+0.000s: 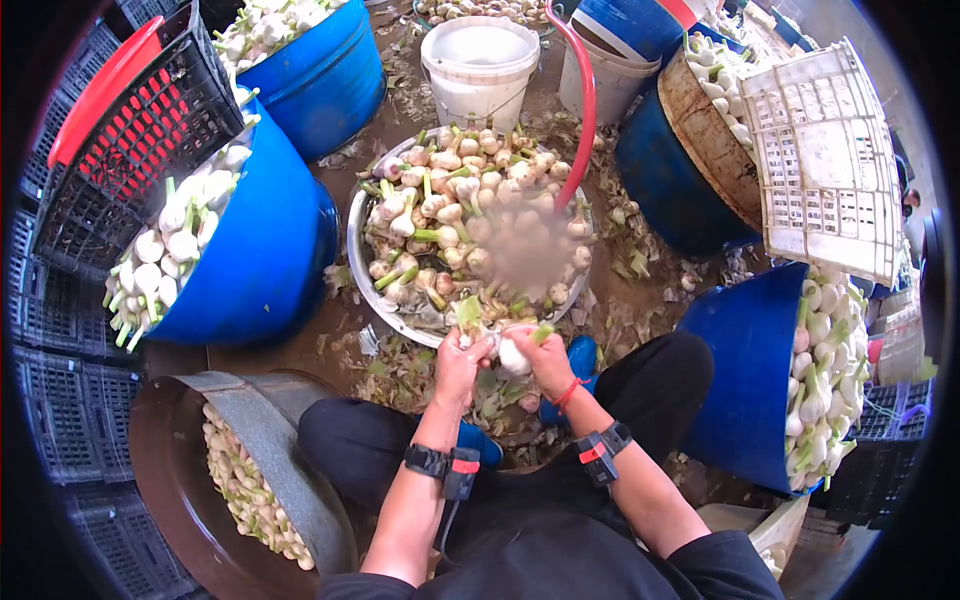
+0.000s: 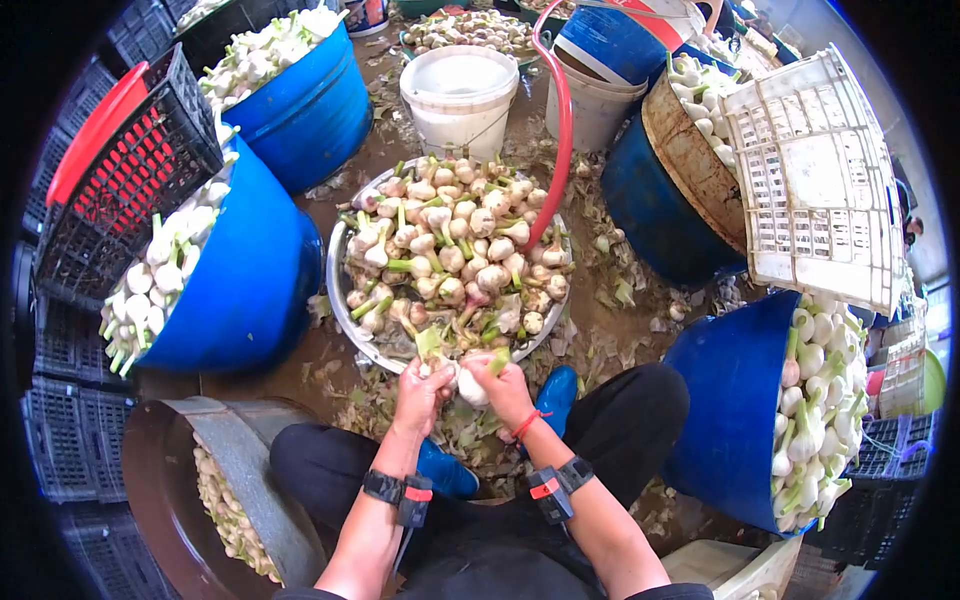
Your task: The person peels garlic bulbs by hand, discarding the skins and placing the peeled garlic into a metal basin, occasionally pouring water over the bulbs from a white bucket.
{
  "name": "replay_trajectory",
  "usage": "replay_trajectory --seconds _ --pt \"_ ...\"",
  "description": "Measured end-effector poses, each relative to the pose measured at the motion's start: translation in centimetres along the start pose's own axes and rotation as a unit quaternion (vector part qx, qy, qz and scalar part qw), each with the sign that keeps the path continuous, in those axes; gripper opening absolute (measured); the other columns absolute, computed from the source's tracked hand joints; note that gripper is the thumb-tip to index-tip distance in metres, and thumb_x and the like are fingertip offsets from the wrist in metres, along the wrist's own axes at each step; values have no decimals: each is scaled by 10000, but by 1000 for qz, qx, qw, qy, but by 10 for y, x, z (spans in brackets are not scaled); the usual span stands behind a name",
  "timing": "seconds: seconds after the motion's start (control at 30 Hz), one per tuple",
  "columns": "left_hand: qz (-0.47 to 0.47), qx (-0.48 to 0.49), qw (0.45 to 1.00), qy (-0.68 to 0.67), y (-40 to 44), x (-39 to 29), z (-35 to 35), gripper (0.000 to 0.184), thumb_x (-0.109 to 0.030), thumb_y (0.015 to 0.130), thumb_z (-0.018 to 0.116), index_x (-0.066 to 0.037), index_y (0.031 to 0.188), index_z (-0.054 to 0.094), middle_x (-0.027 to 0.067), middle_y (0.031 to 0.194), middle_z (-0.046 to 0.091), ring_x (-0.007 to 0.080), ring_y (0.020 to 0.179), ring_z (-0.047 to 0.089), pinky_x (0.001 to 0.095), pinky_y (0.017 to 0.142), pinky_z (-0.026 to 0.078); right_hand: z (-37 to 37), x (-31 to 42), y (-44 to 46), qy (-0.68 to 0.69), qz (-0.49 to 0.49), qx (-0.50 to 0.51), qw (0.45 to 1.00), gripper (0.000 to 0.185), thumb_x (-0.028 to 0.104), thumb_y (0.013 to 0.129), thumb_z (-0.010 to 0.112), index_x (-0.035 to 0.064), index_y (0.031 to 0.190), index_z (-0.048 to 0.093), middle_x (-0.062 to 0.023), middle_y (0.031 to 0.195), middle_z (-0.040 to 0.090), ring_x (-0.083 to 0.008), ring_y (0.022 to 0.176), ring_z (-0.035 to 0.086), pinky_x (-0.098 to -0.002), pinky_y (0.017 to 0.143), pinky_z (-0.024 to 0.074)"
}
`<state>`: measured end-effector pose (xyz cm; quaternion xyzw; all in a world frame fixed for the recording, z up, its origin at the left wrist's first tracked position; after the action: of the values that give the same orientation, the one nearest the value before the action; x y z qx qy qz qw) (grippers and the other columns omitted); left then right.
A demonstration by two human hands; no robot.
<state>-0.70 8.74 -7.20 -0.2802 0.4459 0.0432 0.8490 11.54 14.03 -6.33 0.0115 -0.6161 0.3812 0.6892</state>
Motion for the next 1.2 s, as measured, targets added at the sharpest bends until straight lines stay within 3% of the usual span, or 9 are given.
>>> replay_trajectory --seconds 0.17,0.23,0.3,0.5,0.57,0.77,0.9,1.1,1.2 --pt "48 87 888 450 1 46 -20 300 -74 666 680 -35 950 591 37 902 610 126 725 580 251 643 466 -2 47 1 129 -135 11 982 322 230 898 451 10 1123 518 -64 1088 530 -109 985 486 -263 839 409" --pt "143 155 808 550 -15 37 -8 325 -71 707 647 -62 1029 594 37 944 608 123 832 568 252 750 448 -2 65 -3 -113 -138 30 984 310 218 886 479 24 1127 505 -63 1107 526 -126 1003 493 -258 855 400" --pt "96 50 962 252 -13 -4 2 282 -49 776 587 -33 1058 585 75 929 622 119 847 582 235 767 455 -14 33 7 -41 -75 14 996 290 182 827 579 45 1079 535 -65 1079 546 -137 996 511 -262 854 410" --pt "239 1 846 476 -23 -58 34 133 -97 816 570 20 861 613 53 680 611 72 572 551 243 535 455 4 68 -11 -286 -273 -41 918 250 120 717 691 25 933 606 -121 1018 612 -180 941 578 -290 811 454" --pt "175 9 877 448 -17 -47 31 124 -113 773 578 8 792 600 133 671 603 210 570 592 309 537 445 9 69 -14 -256 -282 -24 924 190 91 764 623 13 937 604 -125 1009 619 -194 937 584 -296 826 450" --pt "27 171 855 489 -32 34 12 100 -53 769 517 3 700 562 -13 576 530 47 547 453 210 516 387 -14 41 0 338 -132 -6 932 178 194 834 430 53 865 533 -72 880 584 -183 847 556 -333 793 441" --pt "-45 88 995 -6 -29 3 38 130 -44 797 558 -50 926 536 4 922 532 94 791 530 248 717 461 -19 8 11 462 27 -36 886 252 285 843 387 94 871 549 -30 845 595 -185 814 562 -337 724 454" --pt "14 145 970 197 -1 -5 44 147 -103 829 569 -32 945 514 31 840 552 73 730 525 197 625 438 -39 -44 23 459 14 -163 874 347 303 887 341 42 973 553 -77 928 618 -231 860 586 -387 784 462" --pt "17 125 984 -125 -5 -7 42 132 -73 828 558 -25 948 533 24 754 554 57 668 501 180 624 417 -53 -44 27 419 4 -242 875 343 291 894 345 29 997 541 -80 948 614 -235 873 593 -385 784 477"
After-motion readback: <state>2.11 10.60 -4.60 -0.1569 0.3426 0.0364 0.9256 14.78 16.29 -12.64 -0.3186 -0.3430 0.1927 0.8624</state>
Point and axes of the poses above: each hand's wrist, its own y-axis towards the middle knuckle, its own z-axis out of the palm, x = y × z, the point moved 7 cm from there along y, towards the middle knuckle
